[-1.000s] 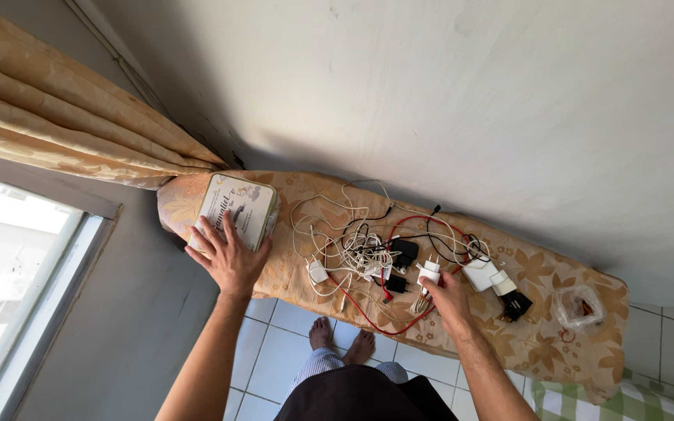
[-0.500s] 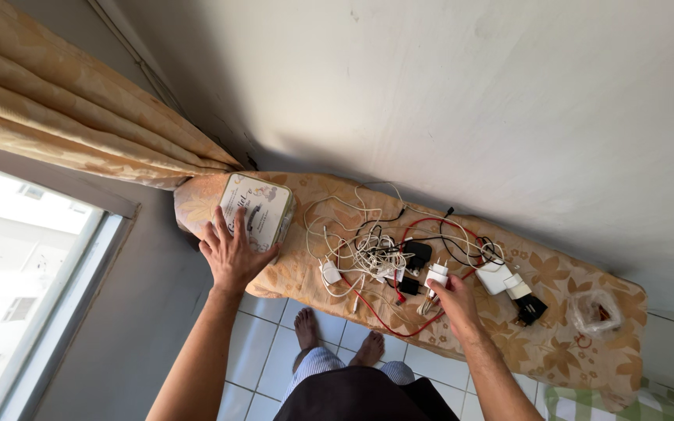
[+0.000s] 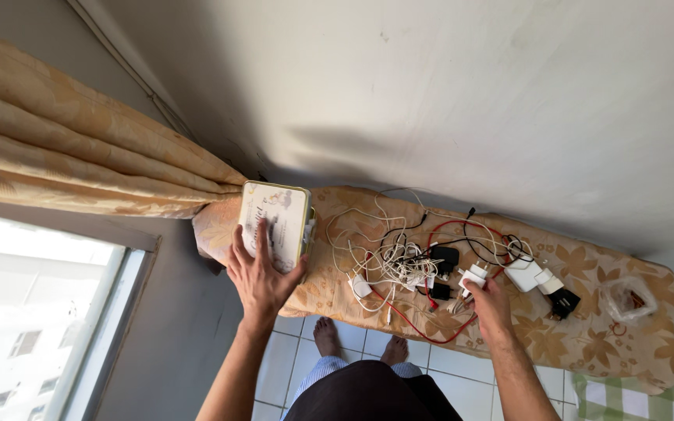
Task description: The person organizes cables and charger adapters by untangling wires, coiling them, opening a metal tin box, and placing the coiled cables and adapters inside.
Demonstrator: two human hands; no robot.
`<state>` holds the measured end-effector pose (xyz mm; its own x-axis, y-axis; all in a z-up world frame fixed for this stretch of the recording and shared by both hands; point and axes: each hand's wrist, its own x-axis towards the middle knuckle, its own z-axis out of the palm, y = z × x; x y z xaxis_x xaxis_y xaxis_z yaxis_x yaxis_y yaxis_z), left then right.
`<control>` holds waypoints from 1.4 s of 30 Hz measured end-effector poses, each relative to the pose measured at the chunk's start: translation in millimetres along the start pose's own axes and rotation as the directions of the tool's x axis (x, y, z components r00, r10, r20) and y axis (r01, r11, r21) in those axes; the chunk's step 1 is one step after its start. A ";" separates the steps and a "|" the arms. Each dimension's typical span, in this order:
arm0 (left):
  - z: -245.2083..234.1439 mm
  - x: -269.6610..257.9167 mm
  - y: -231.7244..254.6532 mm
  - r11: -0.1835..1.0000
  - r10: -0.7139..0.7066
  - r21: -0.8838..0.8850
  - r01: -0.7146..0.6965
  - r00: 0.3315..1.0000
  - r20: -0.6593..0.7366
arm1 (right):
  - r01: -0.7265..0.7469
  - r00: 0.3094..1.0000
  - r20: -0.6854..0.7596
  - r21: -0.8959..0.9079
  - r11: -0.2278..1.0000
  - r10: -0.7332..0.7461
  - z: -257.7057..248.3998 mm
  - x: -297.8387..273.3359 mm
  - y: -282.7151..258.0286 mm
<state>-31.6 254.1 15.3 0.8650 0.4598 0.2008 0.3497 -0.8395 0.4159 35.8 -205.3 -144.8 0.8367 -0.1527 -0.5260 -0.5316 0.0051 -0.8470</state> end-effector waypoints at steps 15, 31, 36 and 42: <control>52.1 -9.6 55.0 -0.250 0.445 -0.345 0.905 0.424 0.789 | -0.057 0.998 -0.024 0.181 0.982 0.062 104.9 -79.9 -93.5; 71.2 -4.6 18.8 0.273 -0.041 -0.681 0.679 0.716 0.697 | -0.175 0.982 0.089 0.129 0.976 0.164 145.5 -64.0 -67.3; 51.1 15.6 -24.6 0.960 -0.062 -0.276 0.054 0.998 -0.023 | -0.107 0.989 0.117 0.141 0.984 0.091 143.7 -53.1 -62.3; 41.1 34.8 -70.8 0.999 -0.033 0.014 0.035 0.988 -0.148 | -0.100 0.993 0.076 0.086 0.991 0.094 167.9 -60.8 -71.6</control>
<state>-11.4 317.7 -43.7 0.7902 0.5250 0.3161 0.3852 -0.8267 0.4101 45.1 -30.4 -65.1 0.7906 -0.0761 -0.6076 -0.5996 0.1050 -0.7934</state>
